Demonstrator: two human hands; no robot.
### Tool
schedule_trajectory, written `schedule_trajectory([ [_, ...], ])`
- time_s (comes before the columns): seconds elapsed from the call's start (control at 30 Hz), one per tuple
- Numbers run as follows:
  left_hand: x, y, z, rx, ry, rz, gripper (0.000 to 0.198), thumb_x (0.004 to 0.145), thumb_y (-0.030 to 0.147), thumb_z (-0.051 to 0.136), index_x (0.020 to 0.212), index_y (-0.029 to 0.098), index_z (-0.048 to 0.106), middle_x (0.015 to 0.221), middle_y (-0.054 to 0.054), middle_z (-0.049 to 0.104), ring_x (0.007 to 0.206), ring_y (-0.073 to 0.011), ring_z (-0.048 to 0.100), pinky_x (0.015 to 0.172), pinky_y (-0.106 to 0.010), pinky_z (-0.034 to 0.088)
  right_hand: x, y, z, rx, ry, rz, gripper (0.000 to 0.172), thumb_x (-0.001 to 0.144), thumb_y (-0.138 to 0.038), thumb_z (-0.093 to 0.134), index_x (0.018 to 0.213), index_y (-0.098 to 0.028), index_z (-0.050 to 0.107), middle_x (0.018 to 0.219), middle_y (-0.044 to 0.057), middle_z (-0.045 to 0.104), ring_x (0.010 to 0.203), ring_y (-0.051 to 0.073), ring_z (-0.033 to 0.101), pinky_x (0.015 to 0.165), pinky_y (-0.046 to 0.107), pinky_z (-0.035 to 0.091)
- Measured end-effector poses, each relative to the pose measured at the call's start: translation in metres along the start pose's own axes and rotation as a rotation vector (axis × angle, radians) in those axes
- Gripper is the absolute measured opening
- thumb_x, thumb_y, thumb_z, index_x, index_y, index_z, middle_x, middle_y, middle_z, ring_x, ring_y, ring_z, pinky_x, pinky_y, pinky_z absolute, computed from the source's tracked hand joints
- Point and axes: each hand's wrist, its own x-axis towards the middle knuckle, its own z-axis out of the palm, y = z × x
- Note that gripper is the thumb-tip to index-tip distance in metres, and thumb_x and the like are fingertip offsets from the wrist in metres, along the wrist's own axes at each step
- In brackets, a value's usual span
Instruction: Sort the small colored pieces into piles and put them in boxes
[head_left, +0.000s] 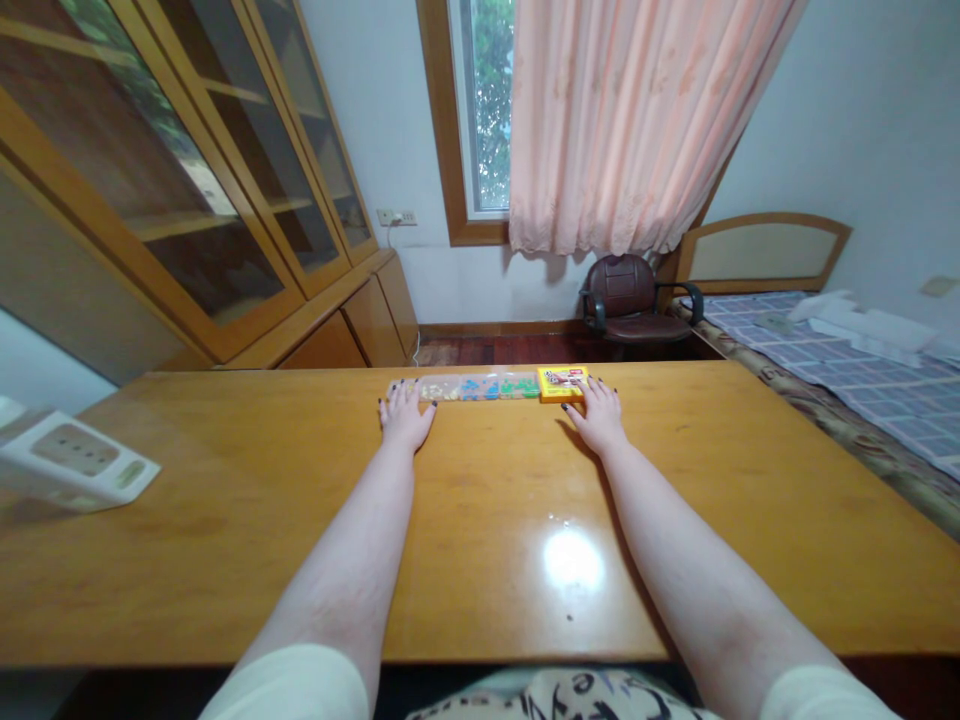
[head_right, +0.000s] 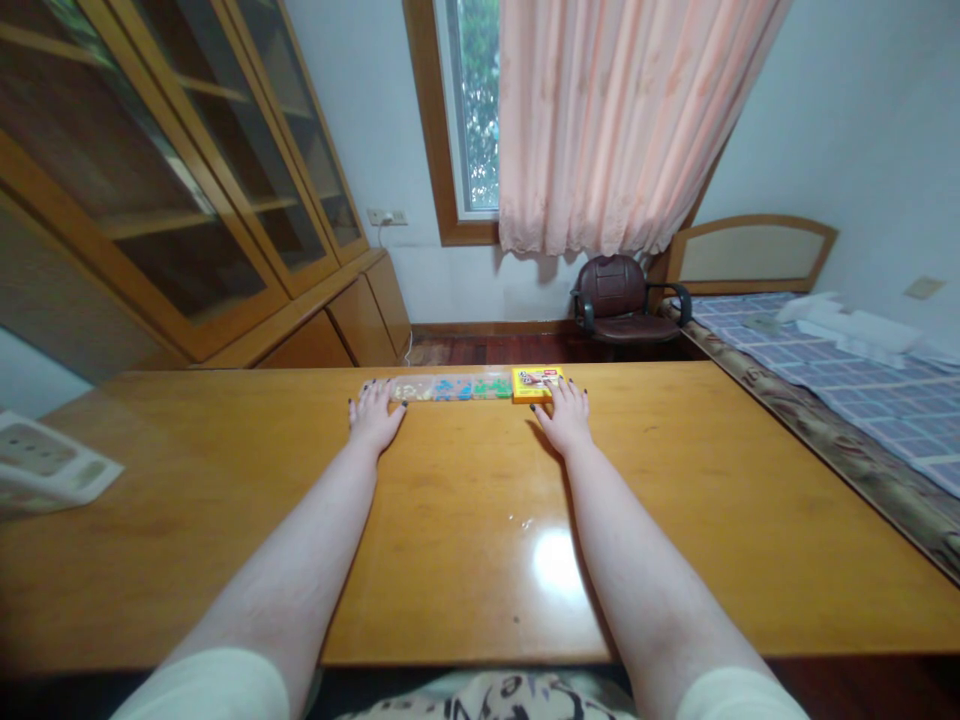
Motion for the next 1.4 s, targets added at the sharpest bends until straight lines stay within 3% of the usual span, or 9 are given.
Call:
schedule_trajectory([
  [0.33, -0.004, 0.003, -0.003, 0.019, -0.005, 0.054, 0.057, 0.088, 0.049, 0.036, 0.141, 0.028, 0.036, 0.152, -0.007, 0.028, 0.139, -0.0275, 0.024, 0.114, -0.050, 0.011, -0.001, -0.003, 0.000, -0.003, -0.026, 0.013, 0.061, 0.086, -0.050, 0.043, 0.136, -0.015, 0.041, 0.142, 0.013, 0.041, 0.131, 0.029, 0.030, 0.109, 0.047, 0.015],
  [0.67, -0.005, 0.006, -0.005, -0.021, 0.037, 0.081, 0.050, 0.087, 0.043, 0.039, 0.133, 0.024, 0.047, 0.147, -0.006, 0.038, 0.136, -0.0257, 0.029, 0.114, -0.045, 0.015, -0.001, -0.006, 0.000, -0.007, -0.014, -0.020, 0.059, 0.085, -0.048, 0.046, 0.132, -0.012, 0.045, 0.138, 0.014, 0.046, 0.128, 0.029, 0.035, 0.108, 0.045, 0.017],
  [0.83, -0.006, 0.014, -0.009, -0.108, 0.118, 0.191, 0.035, 0.084, 0.031, 0.043, 0.113, 0.023, 0.061, 0.125, -0.003, 0.059, 0.121, -0.0210, 0.046, 0.108, -0.035, 0.029, -0.003, -0.009, -0.009, 0.052, 0.035, -0.128, 0.031, 0.088, -0.037, 0.043, 0.100, -0.016, 0.062, 0.104, 0.011, 0.065, 0.101, 0.025, 0.053, 0.091, 0.035, 0.034],
  [0.9, -0.008, 0.019, -0.011, -0.136, 0.134, 0.230, 0.030, 0.083, 0.028, 0.043, 0.105, 0.022, 0.063, 0.116, -0.003, 0.064, 0.114, -0.0213, 0.051, 0.104, -0.035, 0.033, -0.004, -0.010, -0.012, 0.041, 0.020, -0.150, 0.028, 0.089, -0.035, 0.041, 0.086, -0.017, 0.063, 0.090, 0.009, 0.066, 0.090, 0.023, 0.055, 0.083, 0.033, 0.036],
  [1.03, -0.016, 0.039, -0.014, -0.129, 0.128, 0.371, 0.027, 0.084, 0.029, 0.044, 0.098, 0.021, 0.066, 0.108, -0.006, 0.066, 0.109, -0.0237, 0.053, 0.100, -0.038, 0.035, -0.005, -0.014, -0.015, -0.006, -0.004, -0.186, 0.030, 0.090, -0.035, 0.040, 0.075, -0.019, 0.061, 0.080, 0.008, 0.065, 0.082, 0.021, 0.055, 0.076, 0.031, 0.036],
  [1.2, -0.022, 0.086, -0.009, -0.115, 0.058, 0.682, 0.029, 0.087, 0.031, 0.045, 0.106, 0.023, 0.065, 0.116, -0.007, 0.063, 0.111, -0.0241, 0.052, 0.102, -0.042, 0.033, -0.004, -0.017, -0.011, -0.025, 0.074, -0.110, 0.025, 0.087, -0.036, 0.045, 0.081, -0.017, 0.059, 0.086, 0.009, 0.064, 0.086, 0.023, 0.053, 0.079, 0.032, 0.034],
  [1.27, -0.017, 0.108, -0.005, -0.115, 0.080, 0.664, 0.035, 0.086, 0.036, 0.047, 0.117, 0.023, 0.060, 0.126, -0.008, 0.057, 0.118, -0.0254, 0.048, 0.105, -0.043, 0.029, -0.004, -0.017, -0.009, -0.025, 0.115, -0.050, 0.025, 0.085, -0.037, 0.048, 0.087, -0.015, 0.059, 0.092, 0.011, 0.063, 0.090, 0.024, 0.052, 0.082, 0.034, 0.034],
  [1.4, 0.006, 0.143, 0.006, -0.045, 0.062, 0.436, 0.065, 0.085, 0.049, 0.047, 0.142, 0.019, 0.034, 0.150, -0.015, 0.028, 0.136, -0.0321, 0.026, 0.111, -0.055, 0.010, -0.003, -0.017, -0.005, -0.013, 0.139, 0.004, 0.038, 0.084, -0.039, 0.048, 0.108, -0.010, 0.057, 0.113, 0.015, 0.060, 0.105, 0.028, 0.048, 0.092, 0.037, 0.030],
])
